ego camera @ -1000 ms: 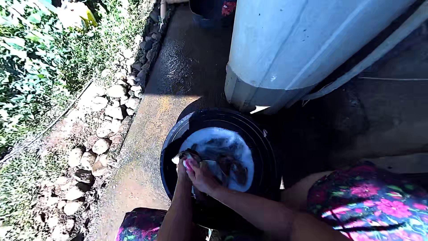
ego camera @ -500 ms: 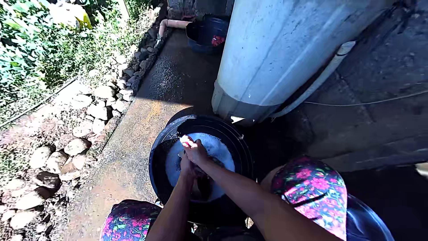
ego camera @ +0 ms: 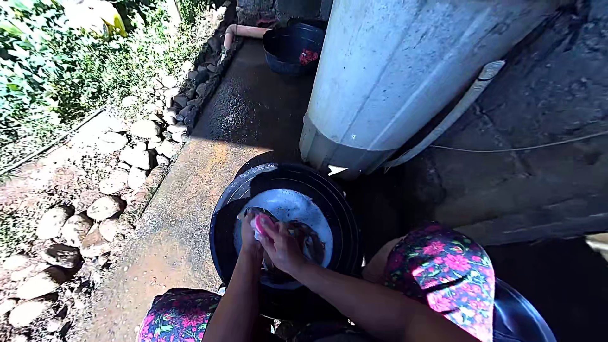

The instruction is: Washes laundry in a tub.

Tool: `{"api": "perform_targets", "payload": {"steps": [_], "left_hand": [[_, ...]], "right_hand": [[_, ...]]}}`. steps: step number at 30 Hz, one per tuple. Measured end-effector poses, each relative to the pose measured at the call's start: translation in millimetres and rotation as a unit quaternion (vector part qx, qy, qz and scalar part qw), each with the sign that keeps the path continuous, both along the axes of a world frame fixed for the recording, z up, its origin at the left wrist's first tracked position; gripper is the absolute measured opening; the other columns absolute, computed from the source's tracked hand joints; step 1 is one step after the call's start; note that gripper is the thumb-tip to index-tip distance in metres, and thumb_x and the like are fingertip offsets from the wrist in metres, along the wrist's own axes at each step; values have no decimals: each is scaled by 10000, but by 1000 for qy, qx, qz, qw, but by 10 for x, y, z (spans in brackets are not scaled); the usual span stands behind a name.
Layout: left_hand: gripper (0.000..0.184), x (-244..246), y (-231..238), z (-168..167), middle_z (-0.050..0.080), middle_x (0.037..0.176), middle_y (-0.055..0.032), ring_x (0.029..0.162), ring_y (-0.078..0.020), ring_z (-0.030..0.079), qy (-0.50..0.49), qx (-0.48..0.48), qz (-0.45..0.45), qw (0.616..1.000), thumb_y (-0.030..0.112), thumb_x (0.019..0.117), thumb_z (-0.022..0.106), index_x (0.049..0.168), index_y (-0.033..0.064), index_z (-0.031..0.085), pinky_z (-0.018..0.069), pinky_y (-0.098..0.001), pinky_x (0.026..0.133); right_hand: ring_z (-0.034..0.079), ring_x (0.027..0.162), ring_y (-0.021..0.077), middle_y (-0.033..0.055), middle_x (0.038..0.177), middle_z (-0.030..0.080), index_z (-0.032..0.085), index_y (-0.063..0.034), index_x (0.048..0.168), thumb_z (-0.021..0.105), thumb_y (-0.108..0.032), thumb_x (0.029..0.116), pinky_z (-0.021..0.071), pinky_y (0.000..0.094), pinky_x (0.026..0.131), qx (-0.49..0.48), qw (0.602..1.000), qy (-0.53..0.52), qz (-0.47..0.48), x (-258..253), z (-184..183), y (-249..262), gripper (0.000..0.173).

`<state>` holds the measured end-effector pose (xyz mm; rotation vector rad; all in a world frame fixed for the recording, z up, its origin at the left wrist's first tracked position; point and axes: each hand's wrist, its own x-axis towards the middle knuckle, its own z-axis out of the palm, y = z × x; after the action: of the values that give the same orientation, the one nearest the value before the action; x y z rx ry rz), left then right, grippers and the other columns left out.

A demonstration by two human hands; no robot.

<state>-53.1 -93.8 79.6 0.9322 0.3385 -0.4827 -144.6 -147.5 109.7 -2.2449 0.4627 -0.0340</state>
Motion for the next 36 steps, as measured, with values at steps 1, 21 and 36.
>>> {"api": "perform_targets", "payload": {"steps": [1, 21, 36], "left_hand": [[319, 80, 57, -60, 561, 808, -10, 694, -63, 578, -9, 12, 6, 1000, 222, 1128, 249, 1113, 45, 515, 524, -250, 654], [404, -10, 27, -144, 621, 828, -30, 744, -100, 624, -2, -7, -45, 999, 243, 1122, 192, 1091, 53, 547, 551, -294, 684], [317, 375, 312, 294, 648, 766, 16, 714, -81, 673, 22, 32, 70, 997, 231, 1115, 269, 977, 138, 538, 592, -277, 636]], "right_hand": [[635, 1109, 433, 346, 1305, 567, 601, -88, 1445, 588, -318, 1017, 546, 513, 940, -4, 999, -33, 16, -182, -62, 66, 485], [593, 1218, 413, 310, 1402, 527, 520, -175, 1523, 495, -372, 1061, 496, 506, 1030, 28, 998, 64, 2, 453, 27, -50, 503], [488, 1383, 452, 301, 1481, 503, 411, -13, 1540, 483, -281, 1090, 379, 578, 1157, 185, 886, 279, -320, -305, -2200, -1087, 529]]}}
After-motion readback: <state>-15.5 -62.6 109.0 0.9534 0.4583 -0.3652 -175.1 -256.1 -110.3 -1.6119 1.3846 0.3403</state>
